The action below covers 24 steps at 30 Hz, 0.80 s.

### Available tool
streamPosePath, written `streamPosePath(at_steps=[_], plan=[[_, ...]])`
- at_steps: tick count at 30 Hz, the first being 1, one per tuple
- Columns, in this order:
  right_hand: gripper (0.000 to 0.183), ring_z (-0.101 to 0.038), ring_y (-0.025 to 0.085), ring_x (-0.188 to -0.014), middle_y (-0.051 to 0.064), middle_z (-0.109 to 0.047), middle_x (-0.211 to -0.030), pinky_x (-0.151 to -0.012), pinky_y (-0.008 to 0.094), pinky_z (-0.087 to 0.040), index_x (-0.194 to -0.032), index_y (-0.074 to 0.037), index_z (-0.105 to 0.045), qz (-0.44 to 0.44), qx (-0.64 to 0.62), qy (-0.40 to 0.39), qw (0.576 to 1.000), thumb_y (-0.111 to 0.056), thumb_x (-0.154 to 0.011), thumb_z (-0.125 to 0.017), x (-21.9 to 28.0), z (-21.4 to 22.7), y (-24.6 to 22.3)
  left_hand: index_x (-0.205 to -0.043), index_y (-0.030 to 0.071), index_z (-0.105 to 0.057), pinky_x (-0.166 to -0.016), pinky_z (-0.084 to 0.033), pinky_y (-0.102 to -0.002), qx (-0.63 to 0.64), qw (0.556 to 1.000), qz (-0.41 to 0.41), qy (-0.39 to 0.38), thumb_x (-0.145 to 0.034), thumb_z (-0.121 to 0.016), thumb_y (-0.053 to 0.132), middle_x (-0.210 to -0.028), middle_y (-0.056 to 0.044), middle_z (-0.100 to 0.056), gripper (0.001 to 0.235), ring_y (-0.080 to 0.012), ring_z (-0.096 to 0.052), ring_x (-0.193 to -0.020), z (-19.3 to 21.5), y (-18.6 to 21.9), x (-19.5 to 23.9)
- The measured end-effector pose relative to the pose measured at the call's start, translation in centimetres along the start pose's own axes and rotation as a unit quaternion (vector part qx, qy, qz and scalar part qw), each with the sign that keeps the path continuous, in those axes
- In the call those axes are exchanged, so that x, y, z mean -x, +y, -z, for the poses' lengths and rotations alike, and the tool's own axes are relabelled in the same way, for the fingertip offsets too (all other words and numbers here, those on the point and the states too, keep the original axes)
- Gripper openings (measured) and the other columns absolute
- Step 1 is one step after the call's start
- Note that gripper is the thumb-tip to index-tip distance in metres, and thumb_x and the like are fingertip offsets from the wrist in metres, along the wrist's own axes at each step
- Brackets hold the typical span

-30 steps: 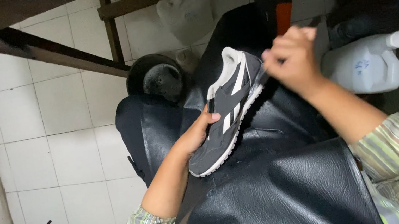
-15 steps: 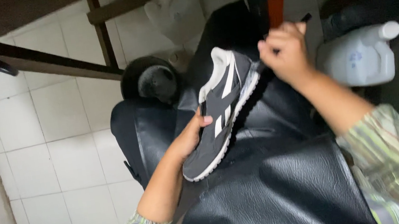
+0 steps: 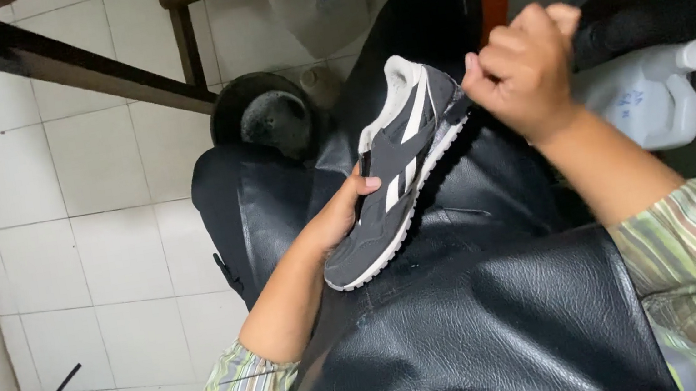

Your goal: The person scrubs a black and white sneaker with a brush, then wipes it with a yellow cloth. The person holds the shoe on their lap while cleaning and briefly dips the brush into a green bowl of soapy water.

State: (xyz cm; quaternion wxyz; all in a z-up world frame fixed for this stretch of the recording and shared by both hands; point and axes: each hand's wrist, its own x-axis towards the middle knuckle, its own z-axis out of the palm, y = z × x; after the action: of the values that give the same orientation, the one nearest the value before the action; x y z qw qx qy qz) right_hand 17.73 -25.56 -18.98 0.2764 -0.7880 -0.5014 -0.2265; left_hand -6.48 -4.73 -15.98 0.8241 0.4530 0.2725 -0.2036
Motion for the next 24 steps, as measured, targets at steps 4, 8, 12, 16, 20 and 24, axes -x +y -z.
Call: streamPosePath(at_steps=[4, 8, 12, 16, 20, 24], plan=[[0.041, -0.041, 0.023, -0.066, -0.004, -0.035, -0.065, -0.072, 0.046, -0.034, -0.066, -0.022, -0.035, 0.081, 0.052, -0.014, 0.995, -0.027, -0.088, -0.069, -1.7, 0.9, -5.8, -0.157, 0.022, -0.038, -0.084, -0.057, -0.038, 0.008, 1.000, -0.005, -0.001, -0.088, -0.056, 0.031, -0.132, -0.022, -0.058, 0.073, -0.0280, -0.059, -0.100, 0.3, -0.6, -0.5], [0.047, -0.043, 0.027, -0.065, 0.001, -0.042, -0.064, -0.075, 0.045, -0.033, -0.061, -0.017, -0.045, 0.077, -0.039, 0.053, 0.995, -0.016, -0.100, -0.070, -2.0, 0.2, -3.9, -0.150, 0.022, -0.050, -0.081, -0.057, -0.034, 0.094, 0.995, -0.018, 0.042, -0.086, -0.062, 0.031, -0.118, -0.018, -0.065, 0.065, -0.0242, -0.061, -0.092, 0.3, -2.4, -2.0], [0.044, -0.050, 0.027, -0.068, 0.000, -0.044, -0.063, -0.080, 0.046, -0.034, -0.061, -0.014, -0.048, 0.030, -0.090, 0.011, 0.995, -0.016, -0.098, -0.072, -2.5, 0.5, -7.9, -0.146, 0.023, -0.055, -0.077, -0.056, -0.031, 0.141, 0.988, -0.021, 0.052, -0.087, -0.062, 0.033, -0.112, -0.017, -0.067, 0.061, -0.0213, -0.061, -0.086, -1.0, -1.5, -1.2], [0.043, -0.050, 0.027, -0.067, 0.003, -0.047, -0.063, -0.077, 0.043, -0.037, -0.060, -0.012, -0.051, 0.044, -0.103, 0.008, 0.994, -0.010, -0.097, -0.074, 0.3, -2.0, -3.5, -0.142, 0.023, -0.058, -0.074, -0.057, -0.029, 0.166, 0.984, -0.039, 0.052, -0.086, -0.065, 0.031, -0.105, -0.015, -0.068, 0.057, -0.0194, -0.062, -0.082, -0.9, -2.3, -3.2], [0.040, -0.051, 0.029, -0.068, 0.004, -0.049, -0.065, -0.077, 0.041, -0.037, -0.068, -0.012, -0.052, -0.012, -0.178, 0.011, 0.984, -0.013, -0.099, -0.077, -0.8, -0.4, -6.7, -0.141, 0.020, -0.058, -0.077, -0.056, -0.028, 0.163, 0.984, -0.050, 0.049, -0.088, -0.064, 0.033, -0.102, -0.013, -0.066, 0.055, -0.0170, -0.059, -0.083, -1.8, -1.4, -2.3], [0.037, -0.053, 0.032, -0.071, 0.008, -0.047, -0.072, -0.077, 0.043, -0.038, -0.072, -0.010, -0.053, -0.026, -0.196, -0.007, 0.980, -0.010, -0.096, -0.081, 0.8, -1.3, -5.0, -0.138, 0.018, -0.059, -0.072, -0.056, -0.026, 0.159, 0.984, -0.065, 0.047, -0.087, -0.065, 0.033, -0.095, -0.014, -0.064, 0.053, -0.0158, -0.058, -0.079, -2.3, 0.1, -1.9]])
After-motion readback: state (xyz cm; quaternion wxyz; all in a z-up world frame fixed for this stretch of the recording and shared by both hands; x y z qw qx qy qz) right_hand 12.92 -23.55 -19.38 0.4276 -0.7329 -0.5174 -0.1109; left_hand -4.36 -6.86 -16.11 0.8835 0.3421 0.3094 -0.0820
